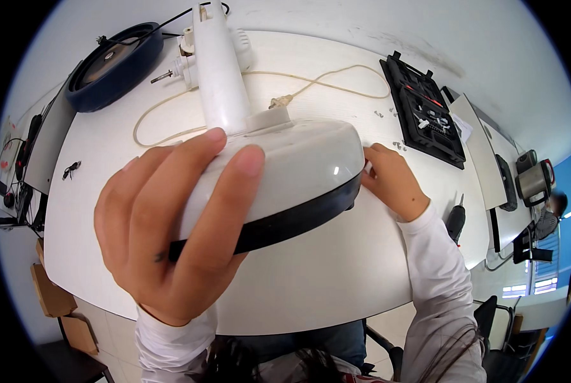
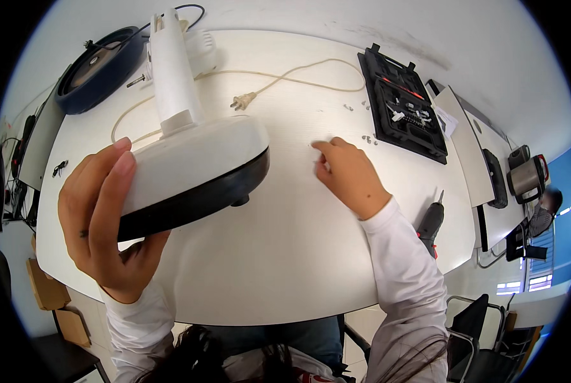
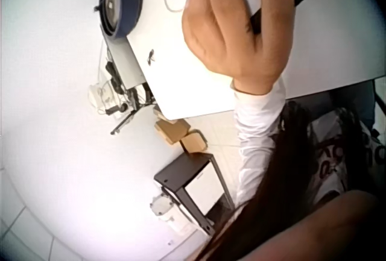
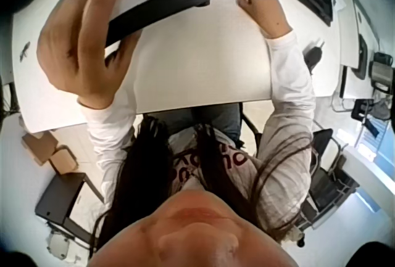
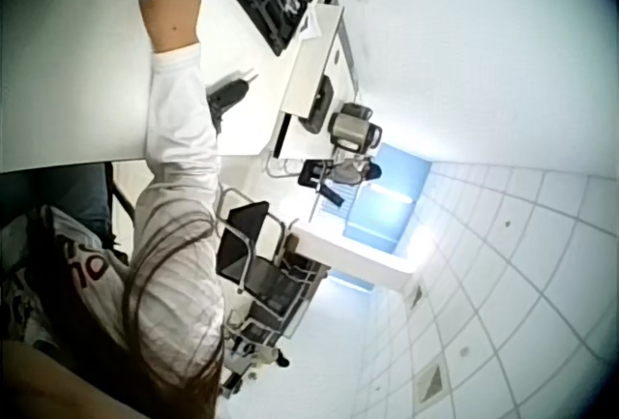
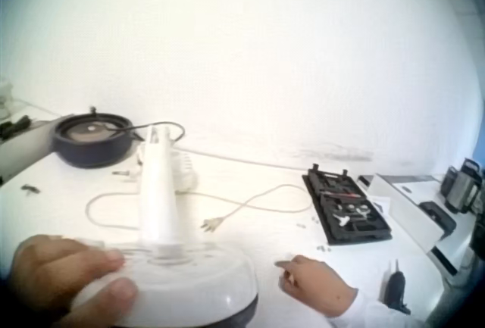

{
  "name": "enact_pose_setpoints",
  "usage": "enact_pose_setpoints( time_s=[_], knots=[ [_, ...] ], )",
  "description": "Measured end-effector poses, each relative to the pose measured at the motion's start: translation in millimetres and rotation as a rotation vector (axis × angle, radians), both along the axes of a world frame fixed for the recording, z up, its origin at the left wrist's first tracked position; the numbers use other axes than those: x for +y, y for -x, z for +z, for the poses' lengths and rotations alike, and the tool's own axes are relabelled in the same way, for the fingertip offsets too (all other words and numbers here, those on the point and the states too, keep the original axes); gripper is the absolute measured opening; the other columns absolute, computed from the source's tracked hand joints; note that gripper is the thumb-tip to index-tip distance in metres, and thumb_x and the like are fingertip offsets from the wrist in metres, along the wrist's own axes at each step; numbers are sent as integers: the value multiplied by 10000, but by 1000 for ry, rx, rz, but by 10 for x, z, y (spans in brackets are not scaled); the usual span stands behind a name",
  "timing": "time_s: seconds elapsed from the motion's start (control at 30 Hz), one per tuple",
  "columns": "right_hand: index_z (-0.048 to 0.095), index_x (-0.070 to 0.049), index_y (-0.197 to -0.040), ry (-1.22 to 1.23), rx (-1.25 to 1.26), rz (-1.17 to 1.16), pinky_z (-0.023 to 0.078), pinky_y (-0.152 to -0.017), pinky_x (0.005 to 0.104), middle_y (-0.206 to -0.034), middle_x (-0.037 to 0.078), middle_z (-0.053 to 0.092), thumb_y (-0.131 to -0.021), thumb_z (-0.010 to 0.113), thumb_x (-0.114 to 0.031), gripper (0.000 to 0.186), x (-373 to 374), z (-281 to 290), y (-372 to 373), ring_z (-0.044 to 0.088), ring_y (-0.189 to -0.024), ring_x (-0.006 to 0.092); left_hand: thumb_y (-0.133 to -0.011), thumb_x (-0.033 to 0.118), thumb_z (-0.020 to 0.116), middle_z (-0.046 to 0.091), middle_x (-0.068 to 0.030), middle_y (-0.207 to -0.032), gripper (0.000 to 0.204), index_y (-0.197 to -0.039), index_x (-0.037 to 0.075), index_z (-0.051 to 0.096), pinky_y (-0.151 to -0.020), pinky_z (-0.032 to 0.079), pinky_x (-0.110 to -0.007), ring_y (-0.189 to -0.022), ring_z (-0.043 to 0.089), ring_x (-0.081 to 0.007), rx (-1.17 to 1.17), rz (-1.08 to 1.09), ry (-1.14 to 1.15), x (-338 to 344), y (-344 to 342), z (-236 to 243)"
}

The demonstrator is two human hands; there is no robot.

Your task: The person disassembles a small white appliance by removing the base cover with a power screwdriver. They then remove internal components, including a switch and wiring, using the screwdriver and their hands.

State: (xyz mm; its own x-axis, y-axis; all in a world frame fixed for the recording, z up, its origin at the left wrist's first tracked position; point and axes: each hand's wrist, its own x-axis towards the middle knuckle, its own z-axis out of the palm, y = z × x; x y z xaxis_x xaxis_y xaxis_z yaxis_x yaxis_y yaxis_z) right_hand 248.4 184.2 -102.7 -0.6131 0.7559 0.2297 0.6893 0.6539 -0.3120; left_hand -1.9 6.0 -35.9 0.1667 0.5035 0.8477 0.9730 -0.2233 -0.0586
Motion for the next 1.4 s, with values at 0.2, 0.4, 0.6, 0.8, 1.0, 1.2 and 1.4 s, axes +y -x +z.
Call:
enact_pose_setpoints(
  time_s=[0.2, 0.4, 0.6, 0.8, 1.0, 1.2, 1.4],
  knots=[
    [683, -70, -903, -70, 89, 16, 498, -619, 313, -846, 95, 631, -786, 613, -1, 154, 291, 198, -295, 614, -672, 227, -480, 73, 828, 640, -172, -1098, 746, -1183, 39, 581, -824, 494, -386, -964, 607, -312, 17, 0, -9, -24, 16, 22],
    [650, -1, -920, 193, 351, -224, 487, -610, 221, -772, 53, 696, -807, 640, -41, 120, 1254, 375, -548, 621, -625, 89, -538, 141, 855, 635, -190, -1093, 724, -1194, 40, 565, -816, 501, -394, -965, 611, -320, 11, 11, 0, 16, -27, 9],
    [598, -56, -825, 98, 223, -359, 468, -589, 236, -712, 33, 683, -742, 708, -146, 164, 1744, 73, -597, 669, -597, 123, -601, 254, 865, 626, -204, -1095, 700, -1185, 27, 553, -820, 501, -396, -976, 611, -326, 32, 32, 47, -37, -21, 45],
    [606, -67, -873, -132, 162, -255, 482, -629, 280, -763, 47, 686, -785, 682, -193, 171, 1820, -87, -537, 662, -670, 155, -611, 318, 862, 602, -219, -1130, 758, -1222, 31, 518, -820, 500, -396, -994, 607, -332, 90, 25, 98, -58, 25, 55],
    [701, -103, -853, -116, 16, -282, 483, -697, 317, -800, 54, 675, -774, 710, -215, 138, 1880, -80, -575, 628, -765, 209, -620, 330, 853, 586, -235, -1138, 772, -1239, 30, 500, -815, 499, -398, -1014, 599, -336, 121, 3, 127, -77, 71, 64],
    [731, -177, -836, -230, -107, -369, 453, -860, 394, -1006, 16, 631, -741, 749, -282, 143, 1892, -178, -575, 546, -1029, 252, -655, 368, 831, 581, -239, -1127, 763, -1244, 23, 491, -789, 509, -396, -994, 605, -333, 74, 56, 9, -21, 4, -45],
    [734, -205, -851, -282, -143, -408, 442, -908, 419, -1073, 0, 613, -731, 759, -304, 158, 1863, -202, -578, 491, -1118, 283, -669, 384, 822, 579, -243, -1126, 757, -1243, 19, 490, -777, 515, -390, -980, 610, -335, 70, 31, 9, -14, 20, -30]
  ],
)
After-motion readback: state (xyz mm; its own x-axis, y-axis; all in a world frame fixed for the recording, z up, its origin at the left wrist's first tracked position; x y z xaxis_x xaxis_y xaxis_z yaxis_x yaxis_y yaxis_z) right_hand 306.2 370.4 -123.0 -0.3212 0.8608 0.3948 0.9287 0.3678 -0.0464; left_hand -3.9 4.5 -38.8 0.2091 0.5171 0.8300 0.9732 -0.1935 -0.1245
